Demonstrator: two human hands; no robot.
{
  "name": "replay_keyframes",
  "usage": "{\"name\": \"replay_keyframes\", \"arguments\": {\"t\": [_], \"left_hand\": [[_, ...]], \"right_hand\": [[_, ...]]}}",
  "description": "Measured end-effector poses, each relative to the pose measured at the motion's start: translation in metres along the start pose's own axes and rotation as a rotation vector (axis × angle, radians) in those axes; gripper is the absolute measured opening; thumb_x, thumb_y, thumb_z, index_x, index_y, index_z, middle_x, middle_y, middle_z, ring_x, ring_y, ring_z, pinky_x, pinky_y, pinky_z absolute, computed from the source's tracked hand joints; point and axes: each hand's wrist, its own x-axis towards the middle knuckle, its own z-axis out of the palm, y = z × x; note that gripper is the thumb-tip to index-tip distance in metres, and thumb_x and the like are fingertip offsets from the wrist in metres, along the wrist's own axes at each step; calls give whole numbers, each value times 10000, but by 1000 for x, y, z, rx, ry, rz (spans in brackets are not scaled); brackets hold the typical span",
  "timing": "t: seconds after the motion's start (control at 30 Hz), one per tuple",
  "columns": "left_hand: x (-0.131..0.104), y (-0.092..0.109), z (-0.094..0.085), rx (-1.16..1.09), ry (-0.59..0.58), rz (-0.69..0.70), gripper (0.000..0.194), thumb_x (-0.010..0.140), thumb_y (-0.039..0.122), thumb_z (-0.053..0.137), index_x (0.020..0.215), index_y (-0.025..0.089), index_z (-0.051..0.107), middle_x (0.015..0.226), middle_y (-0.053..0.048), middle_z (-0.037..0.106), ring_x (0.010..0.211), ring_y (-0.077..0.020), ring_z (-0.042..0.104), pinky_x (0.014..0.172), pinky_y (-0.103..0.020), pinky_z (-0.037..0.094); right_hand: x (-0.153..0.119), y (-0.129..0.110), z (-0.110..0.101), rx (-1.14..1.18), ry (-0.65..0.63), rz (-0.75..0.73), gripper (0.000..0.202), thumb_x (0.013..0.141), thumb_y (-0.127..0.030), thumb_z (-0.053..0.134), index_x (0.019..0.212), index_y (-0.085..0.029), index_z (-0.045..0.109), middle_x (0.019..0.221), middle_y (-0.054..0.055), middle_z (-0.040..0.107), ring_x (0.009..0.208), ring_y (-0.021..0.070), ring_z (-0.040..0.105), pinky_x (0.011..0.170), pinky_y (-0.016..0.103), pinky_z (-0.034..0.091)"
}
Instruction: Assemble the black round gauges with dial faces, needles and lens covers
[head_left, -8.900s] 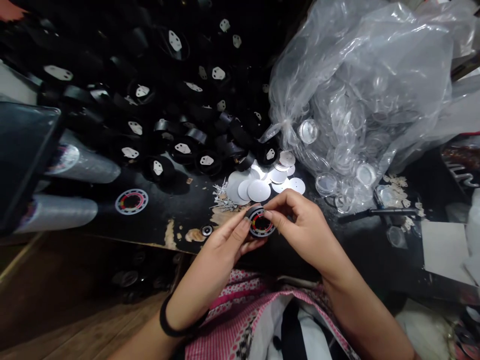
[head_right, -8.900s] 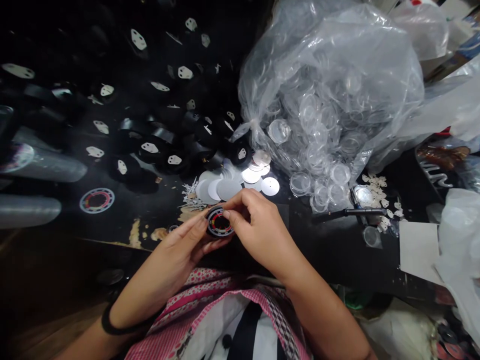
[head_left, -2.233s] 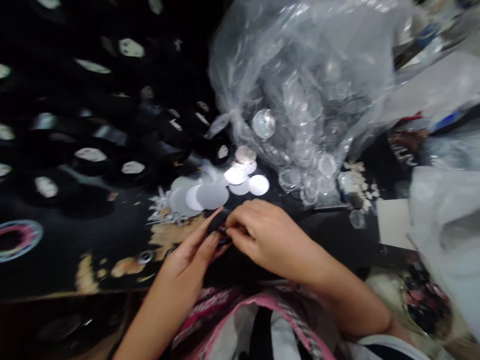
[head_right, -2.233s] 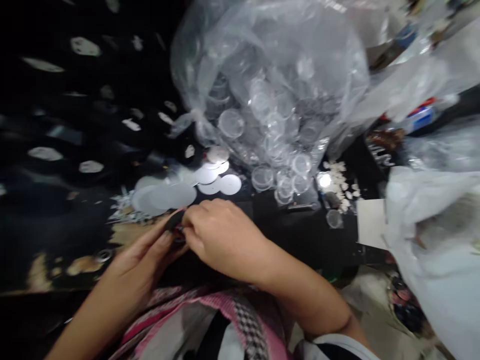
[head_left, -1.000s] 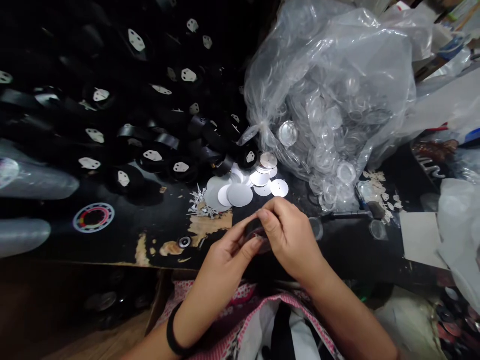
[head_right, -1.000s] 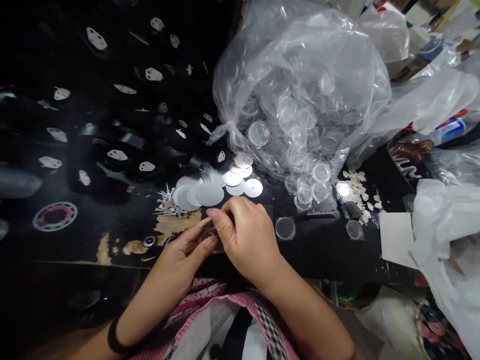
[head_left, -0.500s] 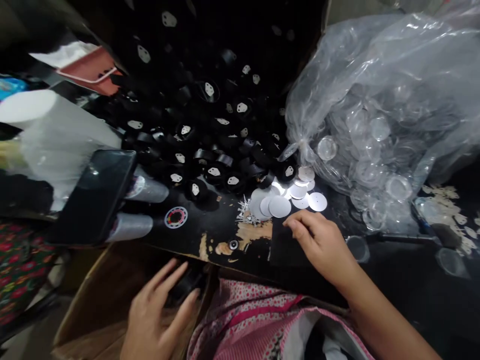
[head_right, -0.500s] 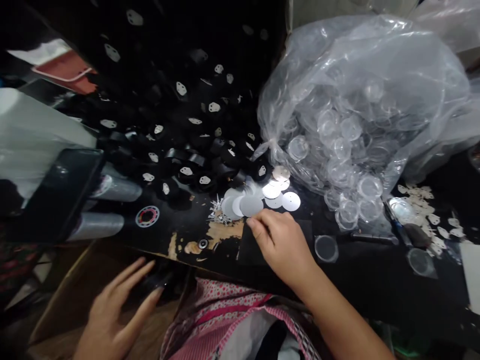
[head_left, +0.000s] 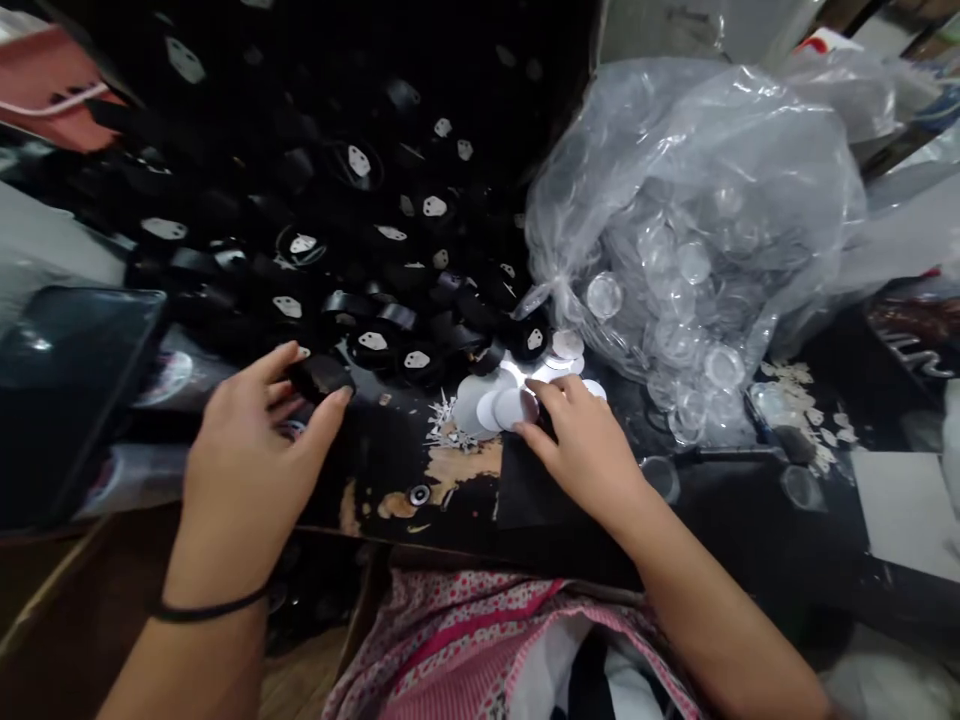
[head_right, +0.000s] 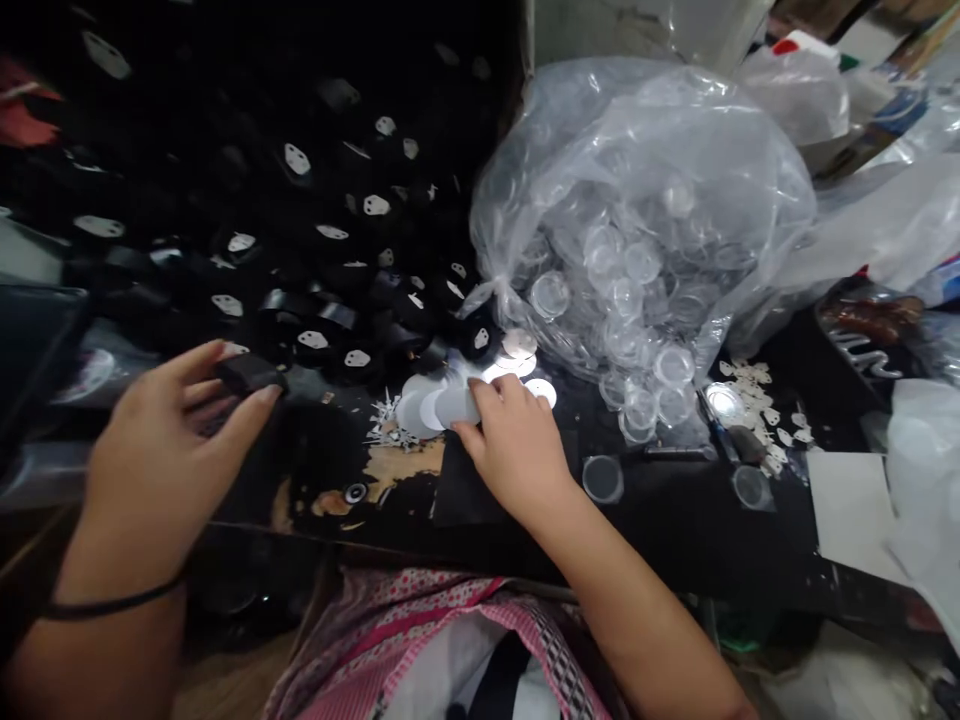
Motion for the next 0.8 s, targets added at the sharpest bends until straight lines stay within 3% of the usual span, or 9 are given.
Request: {"name": "replay_keyframes", "arguments": {"t": [0.07,0.13,0.2,0.3,0.43,0.57,0.63,0.7,0.8], "left_hand": [[-17,-1,5,-131,-33,-30,636,830,452,759,1414,314,547,1402,11,585,1300,-303,520,1144,-426,408],[-36,-3,13,-335,-156,-192,455,889,499,653,1299,304,642,1207,-15,694,1028,-236,664,875,-337,593],[-52,-3,23,-565,-256,-461,316,896,474,637,1083,241,739,1058,-56,743,780,-187,677,640,-265,604],[-67,-2,36,-779,-282,-732,239,912,410,637,881,196,738,934,-80,761,624,-148,641,529,-230,567],[-75,2,47,-827,-331,-754,279,983,369,561,911,162,734,845,-84,755,628,-139,665,569,-217,585],[-75,6,51,-863,-319,-778,343,1040,387,457,1169,176,695,1164,-144,755,1000,-197,741,775,-236,619],[-76,7,52,-897,-289,-780,351,1035,407,466,1229,196,668,1206,-146,745,1091,-225,725,845,-266,616],[-76,7,55,-956,-282,-768,371,1009,472,501,1241,232,663,1180,-128,757,1107,-267,722,897,-362,619],[-79,6,58,-1022,-321,-719,380,966,533,556,1223,279,675,1167,-96,767,1117,-293,717,935,-465,606]], "right_hand": [[11,-1,3,-74,18,0,372,921,-319,679,1249,-155,616,1214,171,614,1097,342,613,898,485,460],[16,-1,4,-29,37,23,264,908,-270,675,1141,-152,639,1154,154,632,1059,320,619,887,470,459],[18,3,3,151,53,65,132,901,-233,651,1019,-174,643,1045,101,671,959,261,637,825,402,467],[15,13,-1,453,58,120,38,888,-239,636,875,-205,649,856,21,699,792,186,630,720,316,447],[14,23,-5,553,167,163,99,874,-299,654,833,-211,673,757,-8,677,677,152,577,655,285,421],[14,23,-9,532,303,70,113,902,-278,649,814,-210,670,794,-4,665,655,134,554,657,276,443],[9,20,-11,526,368,-31,102,924,-265,646,837,-217,670,861,11,673,720,141,589,690,276,477],[1,14,-13,483,307,-178,93,956,-266,623,893,-227,678,918,31,695,826,162,639,759,288,516],[-14,7,-10,399,89,-387,130,996,-268,573,971,-228,694,992,57,732,955,187,682,873,326,543]]}}
